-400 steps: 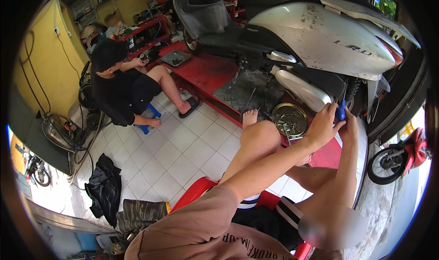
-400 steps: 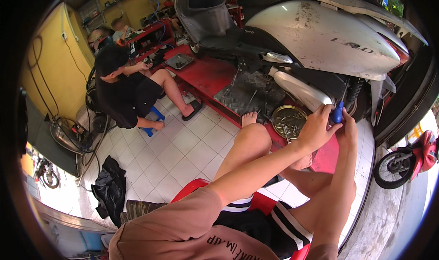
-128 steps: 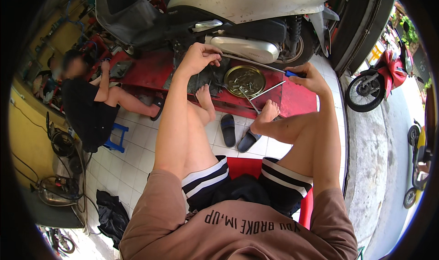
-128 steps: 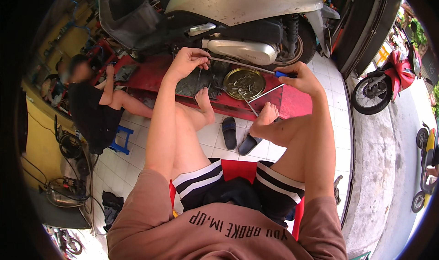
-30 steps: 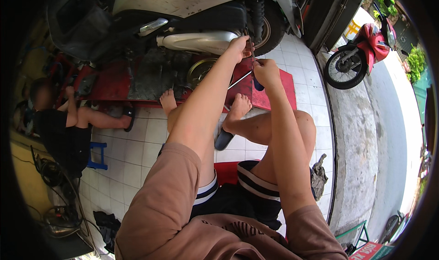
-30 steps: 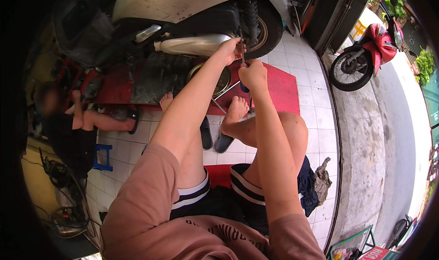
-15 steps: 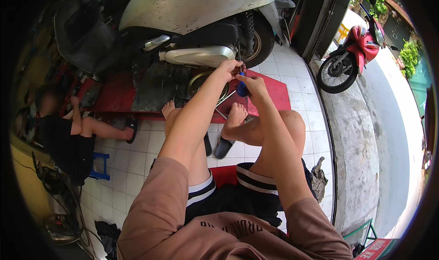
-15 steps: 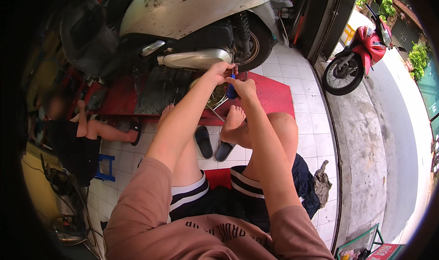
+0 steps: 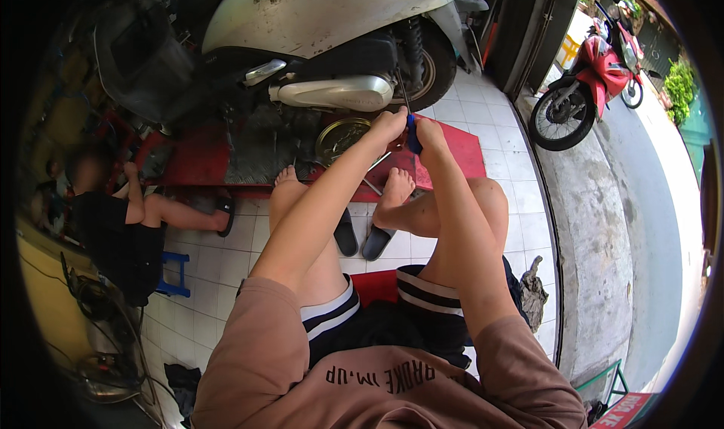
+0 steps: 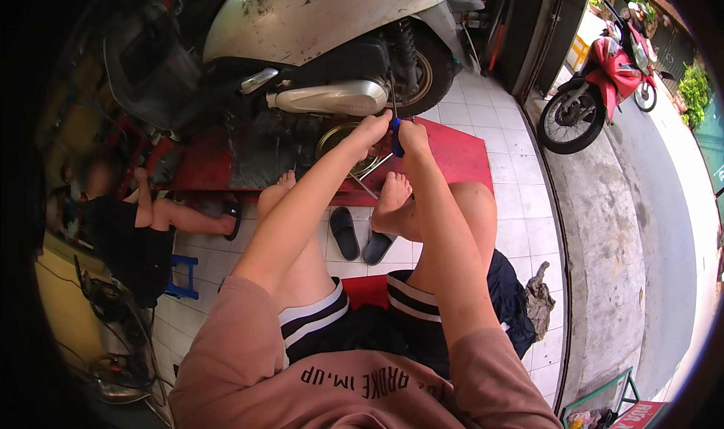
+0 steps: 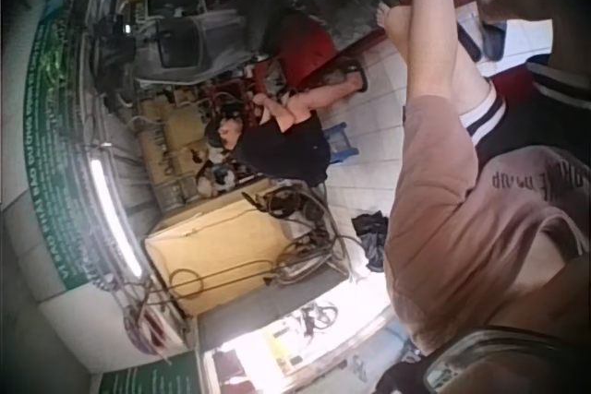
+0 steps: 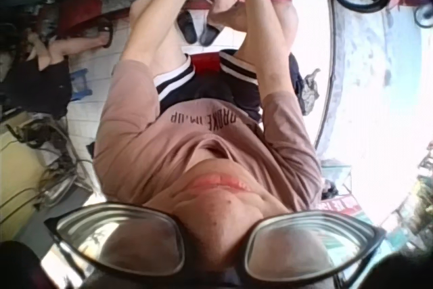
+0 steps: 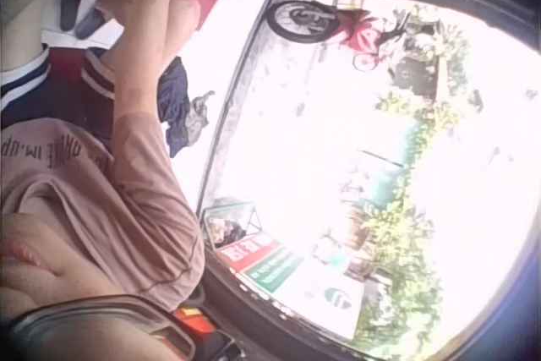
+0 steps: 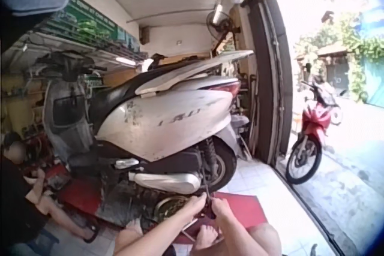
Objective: The person is sitting on a stool in a workshop, using a screwdriver to tighten screws on the side panel of a white motorcycle. The motorcycle is elevated on a red hydraulic lift. The person repeatedly adjusts the screwdriver and applies torque to the fasteners.
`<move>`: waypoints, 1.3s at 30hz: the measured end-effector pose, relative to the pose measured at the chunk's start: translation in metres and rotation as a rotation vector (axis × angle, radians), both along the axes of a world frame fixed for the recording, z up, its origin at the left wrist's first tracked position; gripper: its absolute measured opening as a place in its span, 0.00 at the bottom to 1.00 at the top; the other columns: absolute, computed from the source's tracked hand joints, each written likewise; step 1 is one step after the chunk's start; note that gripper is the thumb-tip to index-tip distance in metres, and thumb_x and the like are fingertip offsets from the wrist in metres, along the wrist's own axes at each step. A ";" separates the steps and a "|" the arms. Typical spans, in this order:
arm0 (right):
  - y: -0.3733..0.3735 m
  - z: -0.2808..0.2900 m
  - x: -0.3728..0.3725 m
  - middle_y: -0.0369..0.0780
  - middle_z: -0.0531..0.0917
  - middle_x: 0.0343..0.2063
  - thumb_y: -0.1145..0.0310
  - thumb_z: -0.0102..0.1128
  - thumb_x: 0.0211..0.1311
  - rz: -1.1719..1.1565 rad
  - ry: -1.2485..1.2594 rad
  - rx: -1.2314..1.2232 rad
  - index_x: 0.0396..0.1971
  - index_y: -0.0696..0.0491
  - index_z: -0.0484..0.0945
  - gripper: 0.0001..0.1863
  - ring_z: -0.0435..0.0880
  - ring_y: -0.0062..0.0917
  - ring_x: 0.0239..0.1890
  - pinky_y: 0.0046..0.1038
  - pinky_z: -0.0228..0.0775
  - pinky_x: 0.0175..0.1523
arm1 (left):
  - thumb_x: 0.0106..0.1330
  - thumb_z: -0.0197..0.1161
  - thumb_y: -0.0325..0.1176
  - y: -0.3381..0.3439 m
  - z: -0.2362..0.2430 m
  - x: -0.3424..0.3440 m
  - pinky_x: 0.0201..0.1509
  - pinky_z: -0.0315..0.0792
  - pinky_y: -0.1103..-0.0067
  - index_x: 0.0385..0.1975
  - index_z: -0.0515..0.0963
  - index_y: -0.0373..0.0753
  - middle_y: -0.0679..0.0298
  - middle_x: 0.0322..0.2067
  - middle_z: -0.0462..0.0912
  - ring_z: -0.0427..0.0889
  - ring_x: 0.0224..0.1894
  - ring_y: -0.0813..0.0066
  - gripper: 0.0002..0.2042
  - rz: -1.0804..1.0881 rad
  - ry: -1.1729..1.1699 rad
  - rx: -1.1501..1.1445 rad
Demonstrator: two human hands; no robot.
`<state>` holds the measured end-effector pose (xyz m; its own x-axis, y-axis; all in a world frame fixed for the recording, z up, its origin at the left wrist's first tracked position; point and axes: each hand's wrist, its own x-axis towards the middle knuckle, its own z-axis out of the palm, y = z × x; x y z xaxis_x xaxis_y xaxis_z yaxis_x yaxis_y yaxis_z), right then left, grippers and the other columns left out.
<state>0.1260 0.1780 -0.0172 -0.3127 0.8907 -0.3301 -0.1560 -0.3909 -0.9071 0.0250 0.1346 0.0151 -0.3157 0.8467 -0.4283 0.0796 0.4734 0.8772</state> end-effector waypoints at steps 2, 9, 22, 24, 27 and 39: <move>0.007 -0.001 -0.005 0.40 0.78 0.25 0.63 0.54 0.60 -0.019 0.030 -0.018 0.32 0.59 0.76 0.13 0.74 0.23 0.24 0.29 0.65 0.25 | 0.69 0.43 0.57 -0.029 0.010 0.012 0.31 0.73 0.70 0.34 0.74 0.39 0.63 0.29 0.77 0.77 0.29 0.71 0.24 -0.083 0.032 -0.044; -0.016 0.022 -0.004 0.41 0.77 0.18 0.66 0.68 0.47 -0.052 -0.064 0.050 0.23 0.63 0.76 0.14 0.74 0.25 0.16 0.29 0.66 0.22 | 0.66 0.49 0.43 -0.083 0.002 0.041 0.43 0.73 0.58 0.29 0.78 0.26 0.38 0.27 0.79 0.80 0.35 0.40 0.21 -0.101 0.666 0.401; -0.008 0.009 -0.001 0.39 0.78 0.23 0.67 0.61 0.57 0.003 0.004 0.039 0.27 0.60 0.76 0.10 0.75 0.24 0.22 0.26 0.67 0.26 | 0.56 0.65 0.32 -0.101 -0.005 0.043 0.33 0.72 0.65 0.26 0.76 0.31 0.50 0.22 0.79 0.81 0.30 0.52 0.10 0.210 0.684 0.705; -0.004 0.005 -0.002 0.39 0.78 0.24 0.66 0.61 0.57 0.044 0.058 0.021 0.28 0.60 0.76 0.11 0.76 0.24 0.23 0.26 0.68 0.27 | 0.54 0.66 0.30 -0.101 -0.004 0.042 0.32 0.72 0.66 0.27 0.75 0.31 0.53 0.23 0.78 0.81 0.31 0.54 0.09 0.234 0.729 0.766; 0.004 0.001 -0.002 0.40 0.79 0.26 0.66 0.64 0.56 0.050 0.073 0.010 0.29 0.61 0.77 0.12 0.77 0.23 0.25 0.25 0.69 0.29 | 0.54 0.65 0.28 -0.101 0.000 0.043 0.35 0.72 0.66 0.32 0.74 0.32 0.55 0.28 0.77 0.80 0.33 0.53 0.09 0.219 0.790 0.821; -0.004 0.017 0.002 0.41 0.79 0.25 0.66 0.62 0.58 -0.001 -0.056 0.025 0.31 0.61 0.76 0.12 0.77 0.25 0.22 0.27 0.71 0.26 | 0.59 0.63 0.33 -0.091 -0.005 0.049 0.34 0.73 0.63 0.34 0.74 0.28 0.47 0.26 0.79 0.80 0.30 0.48 0.12 0.298 0.674 0.756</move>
<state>0.1277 0.1737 -0.0007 -0.2935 0.8992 -0.3243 -0.1051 -0.3676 -0.9240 0.0736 0.0436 0.0101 -0.5312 0.6686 0.5203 0.6310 -0.0976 0.7696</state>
